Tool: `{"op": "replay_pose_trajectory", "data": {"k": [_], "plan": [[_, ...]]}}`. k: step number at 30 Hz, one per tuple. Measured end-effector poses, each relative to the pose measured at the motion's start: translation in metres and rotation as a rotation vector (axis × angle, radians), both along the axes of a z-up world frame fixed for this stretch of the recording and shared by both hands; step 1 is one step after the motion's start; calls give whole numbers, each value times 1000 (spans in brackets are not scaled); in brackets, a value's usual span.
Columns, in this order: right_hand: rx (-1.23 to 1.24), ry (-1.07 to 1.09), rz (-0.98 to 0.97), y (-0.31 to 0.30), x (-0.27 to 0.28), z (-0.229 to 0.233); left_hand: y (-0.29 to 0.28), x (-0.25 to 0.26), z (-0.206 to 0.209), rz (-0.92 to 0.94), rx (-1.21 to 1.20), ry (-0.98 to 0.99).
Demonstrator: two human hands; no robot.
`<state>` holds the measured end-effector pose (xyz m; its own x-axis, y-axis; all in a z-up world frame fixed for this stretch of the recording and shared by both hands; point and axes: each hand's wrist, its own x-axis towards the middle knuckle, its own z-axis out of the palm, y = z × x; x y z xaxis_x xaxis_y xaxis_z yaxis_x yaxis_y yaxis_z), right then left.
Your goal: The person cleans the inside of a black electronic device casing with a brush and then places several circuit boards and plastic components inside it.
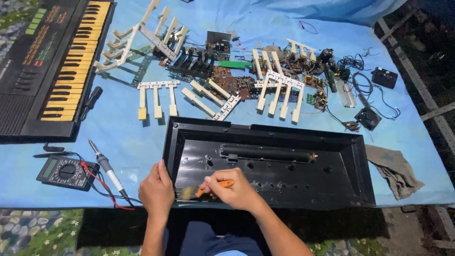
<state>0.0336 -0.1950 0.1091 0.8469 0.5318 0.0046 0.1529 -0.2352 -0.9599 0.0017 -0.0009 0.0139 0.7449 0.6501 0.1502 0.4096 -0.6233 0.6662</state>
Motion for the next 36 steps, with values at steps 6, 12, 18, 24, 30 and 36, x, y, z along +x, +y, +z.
{"op": "replay_pose_trajectory", "data": {"k": [6, 12, 18, 24, 30, 36], "plan": [[-194, -216, -84, -43, 2, 18, 1, 1, -2, -15, -17, -5], [-164, -237, -139, -51, -2, 12, 0, 0, -4, -8, -31, 17], [-180, -267, -415, -89, -6, 24, 1, 1, -7, -6, -8, 29], [-127, -128, -336, -95, -8, -17, 1, 0, -7, -15, -11, -11], [-213, 23, -599, -173, -10, -13, 2, 1, -4, -22, -6, 25], [-486, -191, -946, -191, -25, 28, 1, 2, -3, -25, 6, 57]]}}
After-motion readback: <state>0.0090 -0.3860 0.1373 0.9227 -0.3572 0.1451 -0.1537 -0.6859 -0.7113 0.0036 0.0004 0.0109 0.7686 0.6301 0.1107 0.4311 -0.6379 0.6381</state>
